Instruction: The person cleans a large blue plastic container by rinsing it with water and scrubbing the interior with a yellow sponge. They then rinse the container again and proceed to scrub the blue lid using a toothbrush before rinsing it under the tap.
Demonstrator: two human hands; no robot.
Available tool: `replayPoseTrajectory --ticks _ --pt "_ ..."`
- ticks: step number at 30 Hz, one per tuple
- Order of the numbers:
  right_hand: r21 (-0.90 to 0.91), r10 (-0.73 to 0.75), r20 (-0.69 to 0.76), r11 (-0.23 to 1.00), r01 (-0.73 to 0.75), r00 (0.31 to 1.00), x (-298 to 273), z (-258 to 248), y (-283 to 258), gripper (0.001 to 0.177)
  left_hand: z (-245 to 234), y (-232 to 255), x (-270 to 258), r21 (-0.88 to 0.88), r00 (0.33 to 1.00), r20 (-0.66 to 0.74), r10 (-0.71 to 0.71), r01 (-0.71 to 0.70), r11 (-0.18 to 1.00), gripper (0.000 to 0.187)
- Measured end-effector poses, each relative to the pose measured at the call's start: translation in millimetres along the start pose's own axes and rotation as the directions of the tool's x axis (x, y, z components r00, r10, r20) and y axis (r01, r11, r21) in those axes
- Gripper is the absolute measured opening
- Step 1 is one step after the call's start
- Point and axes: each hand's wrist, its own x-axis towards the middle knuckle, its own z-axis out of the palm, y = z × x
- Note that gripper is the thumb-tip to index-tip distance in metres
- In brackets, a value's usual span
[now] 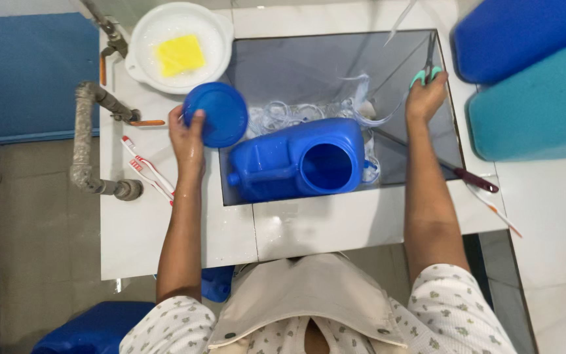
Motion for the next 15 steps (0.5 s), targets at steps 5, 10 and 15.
replayPoseTrajectory --ticks 5,10,15 --pt "0.164 0.241 0.457 0.923 -0.348 0.856 0.2 -64.3 -20.2 0.031 -42.9 -74.1 1.0 0.072 0.9 -0.396 -0.184 0.231 0.97 0.056" --pt "0.093 0.255 0.838 0.805 -0.586 0.482 -20.3 -66.8 -0.1 0.042 -54.7 -96.0 5.1 0.301 0.825 -0.564 -0.03 0.24 0.923 0.066" --pt "-0.142 0.263 0.934 0.894 -0.425 0.243 -26.5 -66.5 21.6 0.042 -3.6 -30.5 -86.0 0.702 0.933 -0.075 0.351 -0.2 0.683 0.065"
